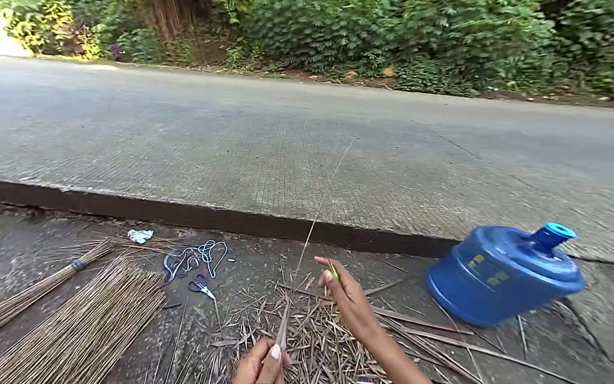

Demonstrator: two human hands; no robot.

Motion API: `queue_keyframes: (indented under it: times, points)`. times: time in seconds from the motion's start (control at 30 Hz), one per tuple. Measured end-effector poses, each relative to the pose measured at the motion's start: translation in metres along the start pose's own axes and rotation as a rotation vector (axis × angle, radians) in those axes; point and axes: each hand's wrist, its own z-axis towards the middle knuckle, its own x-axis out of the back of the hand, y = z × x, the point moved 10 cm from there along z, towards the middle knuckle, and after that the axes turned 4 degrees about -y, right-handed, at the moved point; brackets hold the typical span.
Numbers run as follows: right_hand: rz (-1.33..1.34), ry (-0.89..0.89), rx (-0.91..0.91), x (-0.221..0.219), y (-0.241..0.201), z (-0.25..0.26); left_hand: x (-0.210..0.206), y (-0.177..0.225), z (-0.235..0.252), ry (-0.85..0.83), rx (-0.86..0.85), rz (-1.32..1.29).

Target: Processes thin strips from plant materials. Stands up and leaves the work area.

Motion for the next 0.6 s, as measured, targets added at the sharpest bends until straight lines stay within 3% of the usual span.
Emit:
queue_keyframes:
  times: [0.23, 0.43, 0.6]
  points:
    - [0.056, -0.332, 0.206, -0.060, -0.056, -0.034, 0.002, 0.002, 0.000, 0.029, -0.013, 0.035]
    - [-0.004, -0.307, 0.050, -0.053, -0.038, -0.031, 0.006, 0.009, -0.001, 0.060, -0.035, 0.384]
    - [0.077, -0.184, -0.065, -0.027, -0.010, -0.013, -0.006, 0.003, -0.004, -0.007, 0.016, 0.521]
